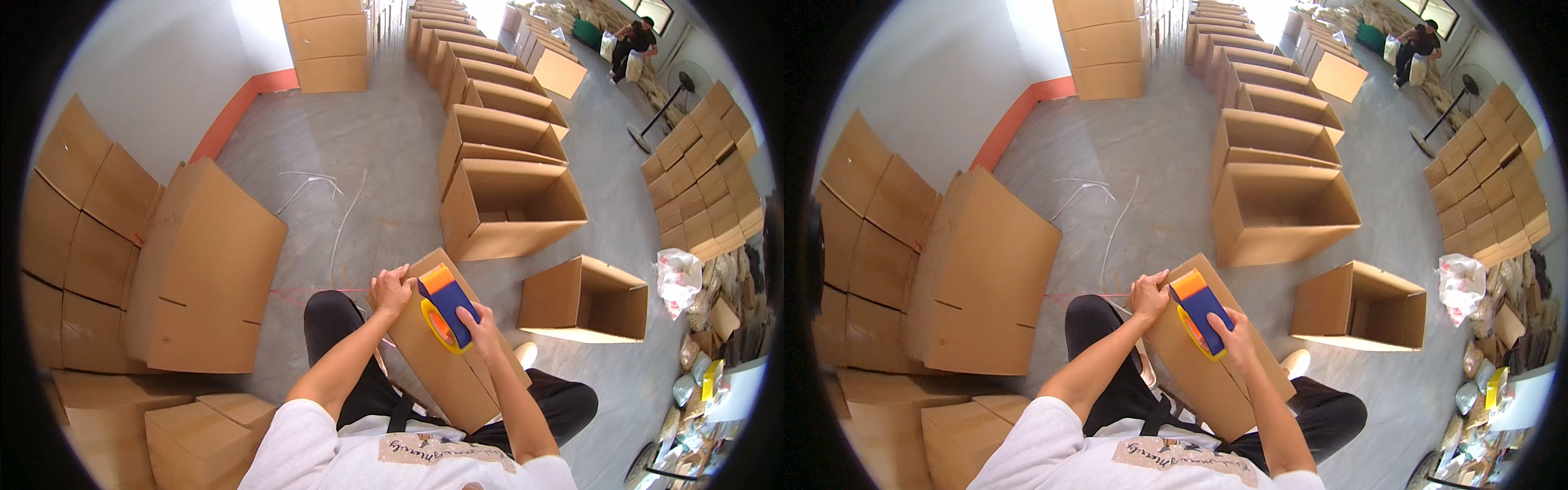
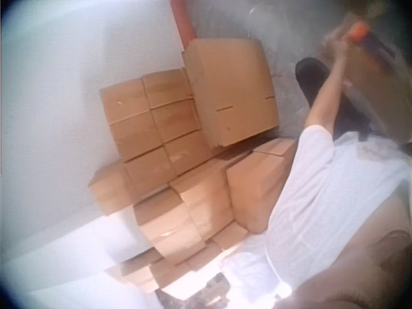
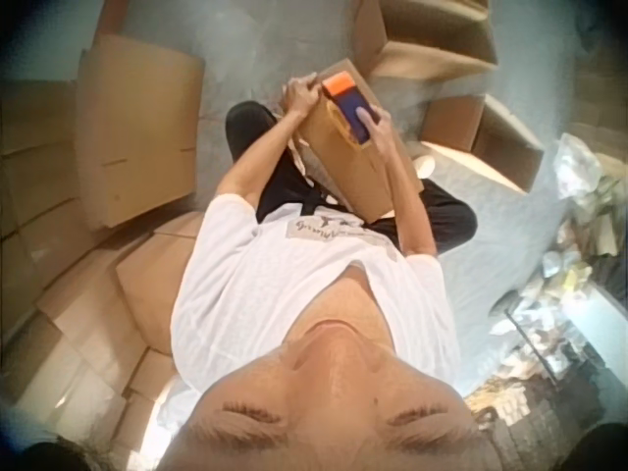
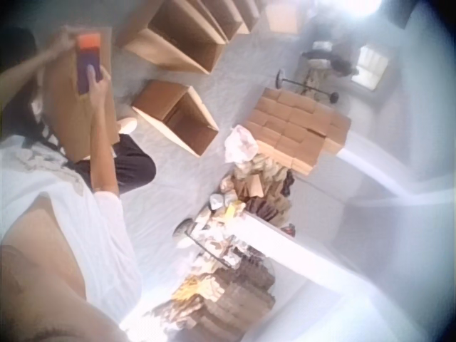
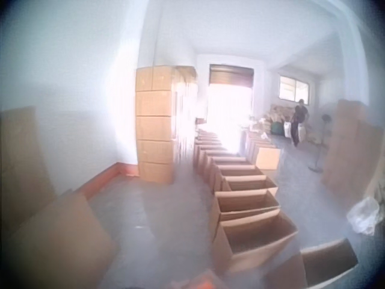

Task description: The person folds the bottom flaps of cardboard boxes and applies adhesive tape to the seams using a handheld tape dispenser while seated on a stool.

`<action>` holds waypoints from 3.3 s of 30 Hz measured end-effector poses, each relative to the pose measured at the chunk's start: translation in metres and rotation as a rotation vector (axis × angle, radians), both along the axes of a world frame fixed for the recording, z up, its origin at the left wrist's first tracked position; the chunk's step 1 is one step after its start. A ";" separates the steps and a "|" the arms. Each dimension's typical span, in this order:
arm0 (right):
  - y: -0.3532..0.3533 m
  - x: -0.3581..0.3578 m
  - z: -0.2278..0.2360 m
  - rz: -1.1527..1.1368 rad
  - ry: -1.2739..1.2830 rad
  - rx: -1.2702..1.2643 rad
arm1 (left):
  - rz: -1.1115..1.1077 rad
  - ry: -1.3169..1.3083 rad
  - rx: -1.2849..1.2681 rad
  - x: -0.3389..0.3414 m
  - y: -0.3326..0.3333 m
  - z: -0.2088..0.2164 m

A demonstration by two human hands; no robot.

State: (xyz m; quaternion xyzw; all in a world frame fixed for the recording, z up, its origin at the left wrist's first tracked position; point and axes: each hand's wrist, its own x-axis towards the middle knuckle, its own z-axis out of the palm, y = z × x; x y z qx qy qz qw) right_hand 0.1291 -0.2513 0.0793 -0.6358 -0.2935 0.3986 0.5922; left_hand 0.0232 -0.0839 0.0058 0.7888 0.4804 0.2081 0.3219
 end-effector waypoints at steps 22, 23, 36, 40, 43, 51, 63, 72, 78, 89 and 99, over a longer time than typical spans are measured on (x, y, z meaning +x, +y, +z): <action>-0.030 0.010 -0.011 0.028 0.004 -0.082 | -0.280 -0.292 -1.120 -0.003 0.001 0.071; -0.029 0.010 -0.009 0.032 0.004 -0.083 | -0.295 -0.260 -1.049 -0.002 0.002 0.073; -0.026 0.006 -0.005 0.032 0.031 -0.041 | -0.354 -0.143 -1.054 0.001 0.012 0.065; -0.027 0.007 -0.009 0.021 -0.012 -0.022 | -0.375 -0.149 -1.074 0.002 0.014 0.062; -0.027 0.006 -0.008 0.021 0.002 -0.022 | -0.338 -0.181 -1.074 0.003 0.011 0.067; -0.025 0.007 -0.013 0.019 -0.017 -0.014 | -0.354 -0.542 -1.058 -0.013 0.014 0.043; -0.024 0.005 -0.003 0.057 0.047 0.003 | -0.319 -0.851 -0.945 -0.029 -0.054 0.026; -0.024 0.011 -0.020 0.013 -0.013 0.038 | -0.126 -0.863 -0.795 -0.015 -0.064 0.013; -0.025 0.009 -0.028 0.000 0.057 0.020 | 0.170 -0.811 -0.972 -0.006 -0.067 0.019; -0.008 0.009 0.001 0.093 -0.066 -0.072 | 0.254 -0.822 -1.000 -0.003 -0.044 0.022; -0.031 0.015 0.015 0.189 -0.121 -0.340 | 0.472 -0.638 -0.768 0.009 0.100 -0.023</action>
